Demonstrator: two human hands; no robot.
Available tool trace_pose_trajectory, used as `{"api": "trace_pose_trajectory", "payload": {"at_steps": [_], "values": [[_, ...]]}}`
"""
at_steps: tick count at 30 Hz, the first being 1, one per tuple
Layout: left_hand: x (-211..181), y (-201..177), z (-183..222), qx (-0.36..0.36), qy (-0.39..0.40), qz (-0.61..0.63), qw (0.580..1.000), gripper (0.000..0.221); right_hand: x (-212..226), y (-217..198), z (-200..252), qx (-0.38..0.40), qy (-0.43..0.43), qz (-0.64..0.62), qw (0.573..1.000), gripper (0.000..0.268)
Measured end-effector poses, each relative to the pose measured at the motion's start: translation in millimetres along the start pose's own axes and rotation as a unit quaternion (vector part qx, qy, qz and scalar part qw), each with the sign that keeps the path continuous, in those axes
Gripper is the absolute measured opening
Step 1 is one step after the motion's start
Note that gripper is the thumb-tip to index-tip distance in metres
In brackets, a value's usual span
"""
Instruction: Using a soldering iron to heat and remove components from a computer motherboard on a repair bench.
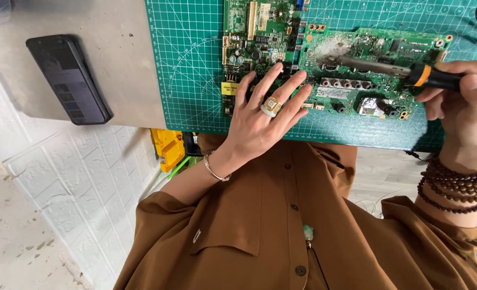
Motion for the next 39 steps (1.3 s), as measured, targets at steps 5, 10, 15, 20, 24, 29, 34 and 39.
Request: {"api": "trace_pose_trajectory", "payload": {"at_steps": [5,10,15,20,24,29,34,39], "values": [[-0.1,-0.6,0.3,-0.004,-0.002,0.007,1.000,0.054,-38.5,-23.3,-12.1,-0.008,0.022,-0.070,0.997,0.047],[-0.2,-0.8,0.0,0.000,-0.003,0.007,1.000,0.055,-23.2,-18.7,-24.0,0.021,0.004,-0.092,0.996,0.038],[-0.4,-0.2,1.3,-0.009,-0.004,0.011,1.000,0.055,6.1,-1.7,-29.3,0.031,0.002,-0.046,0.998,0.049],[-0.5,-1.3,0.7,-0.017,-0.001,0.007,1.000,0.055,13.2,-5.6,-42.2,0.040,-0.012,0.017,0.999,0.047],[-0.7,-0.9,0.5,-0.014,-0.003,0.008,1.000,0.055,11.8,-8.4,-59.3,0.089,-0.050,0.004,0.995,0.043],[-1.8,-3.6,-0.8,-0.019,-0.001,0.004,1.000,0.051,19.0,-4.2,-68.2,0.098,-0.029,0.029,0.994,0.047],[-1.7,-4.4,-0.2,-0.029,-0.002,0.006,1.000,0.051,45.5,8.0,-53.8,0.048,-0.006,0.011,0.999,0.037],[-1.5,-3.1,0.0,-0.033,-0.004,0.009,0.999,0.052,28.2,1.0,-29.1,0.010,-0.029,-0.020,0.999,0.039]]}}
Point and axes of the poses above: each hand's wrist, its own z-axis away from the middle knuckle, its own y-axis out of the palm, x = y × z, the point moved 8 cm from there along -z, towards the middle knuckle, and after that the axes turned 12 degrees about y, right-handed, at the moved point
